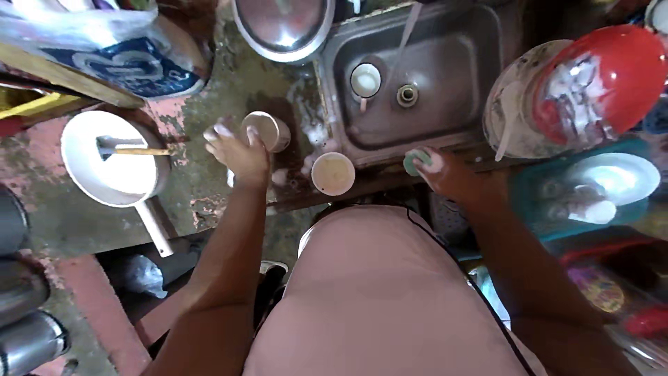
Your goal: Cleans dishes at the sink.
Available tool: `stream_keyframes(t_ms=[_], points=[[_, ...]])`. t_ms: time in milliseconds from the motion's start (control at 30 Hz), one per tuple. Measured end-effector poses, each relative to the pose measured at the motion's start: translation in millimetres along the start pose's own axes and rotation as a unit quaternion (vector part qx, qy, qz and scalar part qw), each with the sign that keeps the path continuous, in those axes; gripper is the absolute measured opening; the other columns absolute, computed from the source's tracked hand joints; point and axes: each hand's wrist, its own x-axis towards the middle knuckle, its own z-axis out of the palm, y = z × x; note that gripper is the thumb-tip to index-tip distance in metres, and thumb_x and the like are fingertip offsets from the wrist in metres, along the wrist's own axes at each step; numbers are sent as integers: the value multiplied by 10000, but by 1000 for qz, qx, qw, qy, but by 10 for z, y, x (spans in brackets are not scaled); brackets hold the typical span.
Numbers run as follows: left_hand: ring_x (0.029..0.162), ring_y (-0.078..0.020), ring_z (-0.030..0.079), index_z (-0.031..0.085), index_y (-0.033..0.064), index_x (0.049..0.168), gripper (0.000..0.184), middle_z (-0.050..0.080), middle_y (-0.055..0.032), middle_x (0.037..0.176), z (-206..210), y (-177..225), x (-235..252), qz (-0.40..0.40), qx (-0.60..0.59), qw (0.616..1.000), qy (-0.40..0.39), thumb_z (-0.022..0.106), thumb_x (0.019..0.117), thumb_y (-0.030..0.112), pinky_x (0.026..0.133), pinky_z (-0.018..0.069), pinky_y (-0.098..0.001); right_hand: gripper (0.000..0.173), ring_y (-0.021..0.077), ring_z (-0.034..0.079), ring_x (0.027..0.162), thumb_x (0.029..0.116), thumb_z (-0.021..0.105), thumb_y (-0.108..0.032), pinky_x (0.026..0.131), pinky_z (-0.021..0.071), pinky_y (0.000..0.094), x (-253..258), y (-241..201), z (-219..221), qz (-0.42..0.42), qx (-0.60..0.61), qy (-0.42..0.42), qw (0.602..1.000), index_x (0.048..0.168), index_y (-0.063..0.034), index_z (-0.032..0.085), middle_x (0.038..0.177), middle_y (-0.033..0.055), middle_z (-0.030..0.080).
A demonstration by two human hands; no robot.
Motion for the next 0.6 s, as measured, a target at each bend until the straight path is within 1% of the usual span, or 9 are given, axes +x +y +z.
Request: stream_keyframes(t_ms=[67, 133, 167, 267, 333, 400, 500, 567, 600], points=[[1328, -463, 475, 533, 3, 1406, 572, 497, -310, 1429, 25, 405, -129, 112, -59, 992, 15, 561, 985, 390, 1125, 378, -586, 400, 349, 703, 975, 1073, 515, -417, 845, 555, 609, 0, 119, -42, -19, 5, 1, 1000, 1353, -148, 614, 1103, 177, 706], [1197, -333, 599, 597, 40, 1319, 423, 583, -232, 1328, 245, 864, -189, 187, -123, 972, -73, 560, 1011, 327, 1032, 503, -501, 394, 345, 704, 987, 1069, 523, -411, 858, 557, 605, 24, 230, -75, -32, -2, -5, 999, 1338, -142, 627, 1110, 169, 708], [1153, -290, 632, 609, 61, 1318, 401, 600, -199, 1313, 396, 1100, -185, 180, -147, 962, -143, 559, 1026, 331, 997, 537, -485, 389, 345, 701, 1006, 1069, 524, -404, 873, 553, 606, 33, 271, -96, -36, -4, -8, 999, 1339, -144, 627, 1127, 167, 707], [1095, -277, 666, 550, 72, 1428, 528, 651, -172, 1278, 919, 1742, -88, 25, -183, 920, -344, 521, 1058, 448, 951, 550, -512, 386, 323, 700, 1049, 1066, 528, -406, 904, 553, 594, -15, 385, -158, -33, 11, -16, 999, 1383, -201, 610, 1175, 142, 709], [767, -215, 579, 590, 76, 1314, 553, 607, -117, 1009, 1323, 1973, -18, -84, -198, 896, -389, 447, 1060, 545, 693, 531, -427, 387, 315, 702, 1046, 1059, 553, -381, 907, 556, 581, -102, 460, -188, -35, 32, -4, 999, 1394, -198, 613, 1179, 141, 712], [707, -193, 519, 574, 139, 1345, 534, 558, -84, 968, 1577, 2145, 46, -163, -205, 876, -405, 423, 1059, 564, 626, 490, -384, 361, 293, 705, 1028, 1055, 571, -353, 898, 565, 553, -208, 520, -220, -32, 58, 12, 998, 1377, -198, 625, 1177, 130, 711], [956, -244, 565, 564, 152, 1382, 477, 578, -110, 1154, 1773, 2296, 56, -183, -203, 877, -395, 412, 1083, 492, 786, 506, -472, 358, 239, 697, 1097, 1049, 580, -365, 958, 556, 517, -337, 652, -226, -21, 86, 26, 996, 1374, -223, 636, 1239, 83, 709], [1251, -286, 577, 542, 139, 1447, 378, 590, -134, 1392, 1848, 2253, 72, -35, -110, 904, -411, 442, 1087, 202, 990, 510, -530, 351, 214, 691, 1116, 1045, 584, -368, 974, 556, 498, -388, 740, -215, -29, 95, 37, 994, 1361, -226, 646, 1247, 58, 709], [1321, -340, 554, 529, 98, 1450, 409, 573, -173, 1435, 1876, 2230, 100, 56, -45, 910, -409, 500, 1043, 85, 1047, 491, -565, 344, 219, 693, 1104, 1042, 592, -352, 964, 558, 499, -411, 765, -214, -31, 104, 42, 993, 1352, -214, 651, 1236, 65, 711]])
